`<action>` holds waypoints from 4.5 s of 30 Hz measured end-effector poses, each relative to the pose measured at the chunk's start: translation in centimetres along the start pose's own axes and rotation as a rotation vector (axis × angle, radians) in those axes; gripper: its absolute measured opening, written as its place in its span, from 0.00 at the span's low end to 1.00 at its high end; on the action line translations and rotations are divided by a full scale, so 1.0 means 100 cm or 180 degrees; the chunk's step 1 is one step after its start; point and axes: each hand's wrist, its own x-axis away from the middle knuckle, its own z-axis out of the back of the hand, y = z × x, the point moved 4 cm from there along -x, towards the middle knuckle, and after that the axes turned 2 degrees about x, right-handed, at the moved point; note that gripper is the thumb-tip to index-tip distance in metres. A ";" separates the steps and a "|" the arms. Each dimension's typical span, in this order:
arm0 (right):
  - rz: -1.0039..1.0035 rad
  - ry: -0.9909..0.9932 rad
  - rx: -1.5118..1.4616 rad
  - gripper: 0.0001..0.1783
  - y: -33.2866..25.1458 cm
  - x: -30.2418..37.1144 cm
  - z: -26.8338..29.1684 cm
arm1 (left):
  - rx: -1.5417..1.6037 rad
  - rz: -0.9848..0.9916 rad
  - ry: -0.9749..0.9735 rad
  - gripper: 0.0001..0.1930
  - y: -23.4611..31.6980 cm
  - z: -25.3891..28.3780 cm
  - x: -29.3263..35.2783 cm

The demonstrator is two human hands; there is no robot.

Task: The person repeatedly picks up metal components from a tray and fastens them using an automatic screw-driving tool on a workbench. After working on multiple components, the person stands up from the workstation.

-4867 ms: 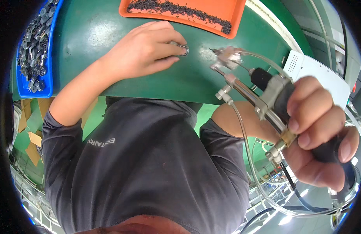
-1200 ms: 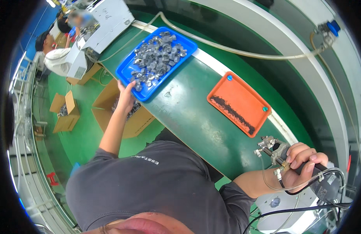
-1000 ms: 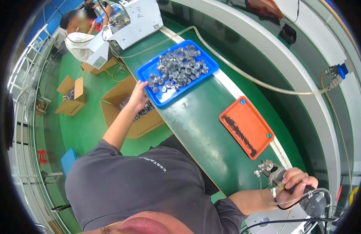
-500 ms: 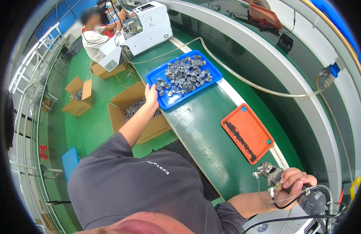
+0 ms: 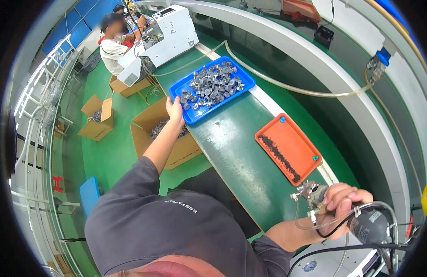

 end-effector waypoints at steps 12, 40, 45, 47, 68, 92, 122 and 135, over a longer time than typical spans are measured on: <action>0.0266 0.0094 0.0195 0.06 -0.010 0.008 0.002 | 0.3656 -0.5279 -0.0914 0.30 0.421 0.048 0.265; 0.0251 0.0317 0.0154 0.07 -0.008 0.003 -0.009 | 0.3351 -0.5181 -0.0483 0.23 0.430 0.037 0.256; 0.0190 0.0402 0.0169 0.06 -0.010 0.004 -0.012 | 0.3599 -0.5115 -0.0302 0.22 0.420 0.032 0.259; 0.0174 0.0306 0.0118 0.06 -0.011 0.004 -0.013 | 0.3533 -0.5221 -0.0204 0.21 0.420 0.033 0.266; -0.0174 0.0704 0.0612 0.14 -0.004 0.011 -0.002 | 0.2922 -0.4997 -0.3492 0.08 0.267 -0.082 0.332; -0.0415 0.1242 0.0722 0.10 -0.019 -0.011 -0.006 | 0.2591 -0.3067 -0.6345 0.12 0.103 -0.115 0.428; -0.0841 0.0892 0.1099 0.14 -0.019 -0.010 0.010 | 0.1703 -0.2826 -0.6787 0.05 0.051 -0.120 0.417; -0.0791 0.0778 0.0946 0.15 -0.016 -0.009 -0.005 | 0.2068 -0.2904 -0.6768 0.05 0.072 -0.110 0.434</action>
